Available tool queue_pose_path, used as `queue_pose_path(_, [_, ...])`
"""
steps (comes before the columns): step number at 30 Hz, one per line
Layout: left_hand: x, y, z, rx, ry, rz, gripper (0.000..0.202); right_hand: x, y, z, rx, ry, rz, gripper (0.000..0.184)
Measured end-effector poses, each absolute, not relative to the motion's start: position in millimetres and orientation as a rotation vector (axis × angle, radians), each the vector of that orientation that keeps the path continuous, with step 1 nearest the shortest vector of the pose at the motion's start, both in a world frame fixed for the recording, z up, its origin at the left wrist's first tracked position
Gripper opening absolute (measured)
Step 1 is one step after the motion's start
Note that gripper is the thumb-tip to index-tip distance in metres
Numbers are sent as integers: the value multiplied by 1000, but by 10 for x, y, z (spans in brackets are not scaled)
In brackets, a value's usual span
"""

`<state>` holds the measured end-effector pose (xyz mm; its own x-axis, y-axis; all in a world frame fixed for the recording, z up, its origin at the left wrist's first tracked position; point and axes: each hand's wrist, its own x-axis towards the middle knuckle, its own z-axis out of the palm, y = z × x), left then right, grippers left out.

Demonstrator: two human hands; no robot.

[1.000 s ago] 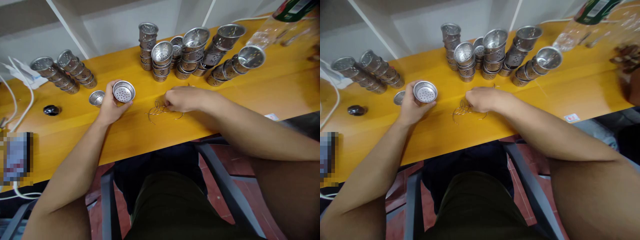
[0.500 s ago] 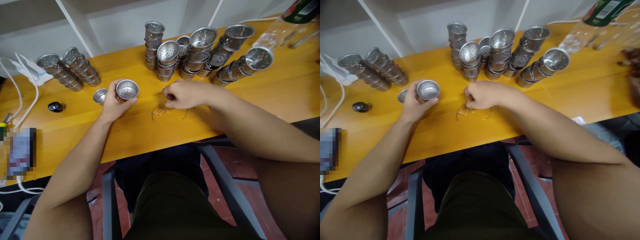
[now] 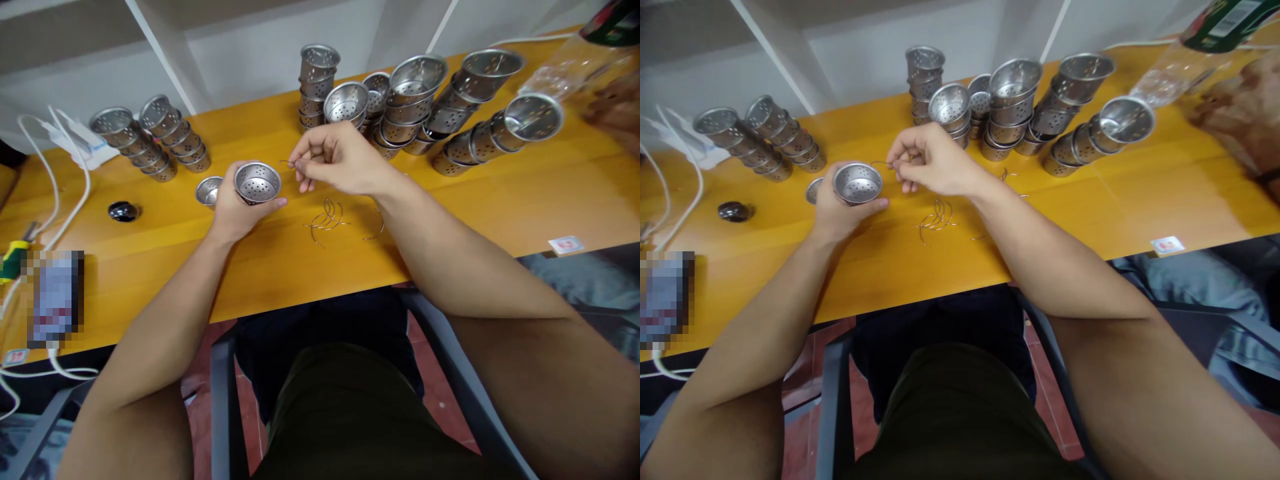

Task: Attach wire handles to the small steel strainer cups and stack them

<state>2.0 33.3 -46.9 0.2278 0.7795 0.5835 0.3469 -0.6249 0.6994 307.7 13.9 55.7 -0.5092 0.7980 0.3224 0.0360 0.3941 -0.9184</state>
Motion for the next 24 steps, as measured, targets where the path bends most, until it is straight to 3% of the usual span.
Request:
queue_pose_path(7, [54,384,-580,2124,841,1361,108,2952,282,275,-760,-1699,1076,51])
queue_pose_path(12, [70,383,-592,2160,776,1339,107,2910,241,273,-715,-1686,1011,59])
queue_pose_path(24, [173,228,-404,2125,878,1282,111,2782,51,290,-998,-1907,771,33])
